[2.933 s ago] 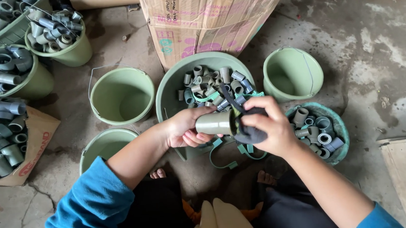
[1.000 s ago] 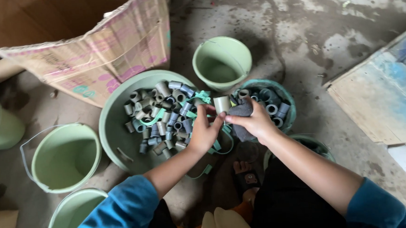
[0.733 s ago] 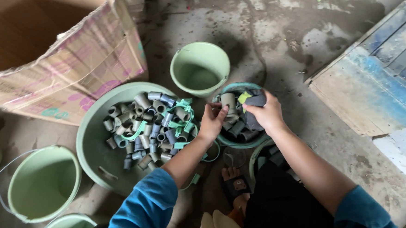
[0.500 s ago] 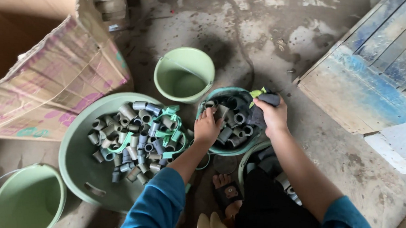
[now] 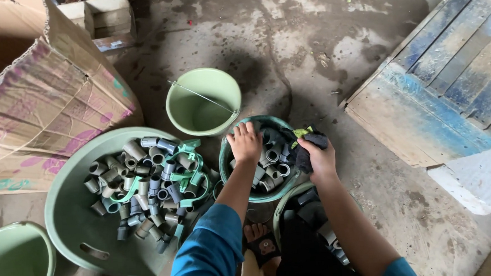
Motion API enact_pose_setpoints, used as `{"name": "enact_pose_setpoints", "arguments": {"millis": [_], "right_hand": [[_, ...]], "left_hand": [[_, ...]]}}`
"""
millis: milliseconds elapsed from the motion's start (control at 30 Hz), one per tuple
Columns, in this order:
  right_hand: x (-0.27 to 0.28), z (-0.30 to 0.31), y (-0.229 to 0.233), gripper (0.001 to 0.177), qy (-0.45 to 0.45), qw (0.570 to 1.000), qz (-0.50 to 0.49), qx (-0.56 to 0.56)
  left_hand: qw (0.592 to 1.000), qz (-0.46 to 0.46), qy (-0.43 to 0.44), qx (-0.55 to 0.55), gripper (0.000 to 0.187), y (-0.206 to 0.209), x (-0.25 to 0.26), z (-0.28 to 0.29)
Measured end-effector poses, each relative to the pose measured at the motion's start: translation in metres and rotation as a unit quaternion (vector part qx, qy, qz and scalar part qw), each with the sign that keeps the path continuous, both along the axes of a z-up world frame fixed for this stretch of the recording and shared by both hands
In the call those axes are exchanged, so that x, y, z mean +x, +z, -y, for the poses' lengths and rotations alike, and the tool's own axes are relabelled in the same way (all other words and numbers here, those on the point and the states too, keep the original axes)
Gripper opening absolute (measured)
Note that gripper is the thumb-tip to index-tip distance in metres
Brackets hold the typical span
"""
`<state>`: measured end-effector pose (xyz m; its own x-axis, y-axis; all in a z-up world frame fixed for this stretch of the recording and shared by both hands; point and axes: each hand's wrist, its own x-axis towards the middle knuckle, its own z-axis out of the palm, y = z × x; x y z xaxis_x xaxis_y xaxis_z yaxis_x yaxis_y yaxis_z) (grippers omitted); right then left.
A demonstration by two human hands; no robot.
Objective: The person sits on the floor and wipes small grey plastic pipe fittings with a dark cloth. They pick each fitting from a central bucket, wipe it, and place it into a separate bucket to the right.
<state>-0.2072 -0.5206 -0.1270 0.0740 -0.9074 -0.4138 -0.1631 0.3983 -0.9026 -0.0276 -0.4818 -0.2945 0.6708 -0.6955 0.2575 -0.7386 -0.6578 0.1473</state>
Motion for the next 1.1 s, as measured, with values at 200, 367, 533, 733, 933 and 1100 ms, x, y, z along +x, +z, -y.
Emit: {"name": "enact_pose_setpoints", "arguments": {"millis": [200, 367, 533, 733, 933, 1100], "right_hand": [[0.019, -0.031, 0.036, 0.045, 0.033, 0.999, 0.026, 0.016], [0.041, -0.055, 0.034, 0.045, 0.121, 0.988, 0.077, 0.060], [0.071, -0.098, 0.052, 0.049, 0.218, 0.961, 0.108, 0.135], [0.123, -0.180, 0.120, 0.044, 0.341, 0.917, 0.127, 0.160], [0.170, -0.243, 0.117, 0.038, 0.420, 0.886, 0.110, 0.164], [0.184, -0.291, 0.106, 0.037, 0.427, 0.878, 0.082, 0.200]], "left_hand": [[0.984, -0.167, -0.034, 0.058, 0.054, 0.024, 0.001, -0.035], [0.964, -0.180, -0.066, 0.183, 0.066, 0.067, 0.025, -0.122], [0.937, -0.204, -0.067, 0.277, 0.065, 0.078, 0.067, -0.267], [0.906, -0.272, -0.023, 0.325, 0.055, 0.110, 0.082, -0.414], [0.867, -0.364, -0.008, 0.341, 0.061, 0.089, 0.075, -0.452], [0.834, -0.463, -0.049, 0.294, 0.063, 0.047, 0.061, -0.455]]}}
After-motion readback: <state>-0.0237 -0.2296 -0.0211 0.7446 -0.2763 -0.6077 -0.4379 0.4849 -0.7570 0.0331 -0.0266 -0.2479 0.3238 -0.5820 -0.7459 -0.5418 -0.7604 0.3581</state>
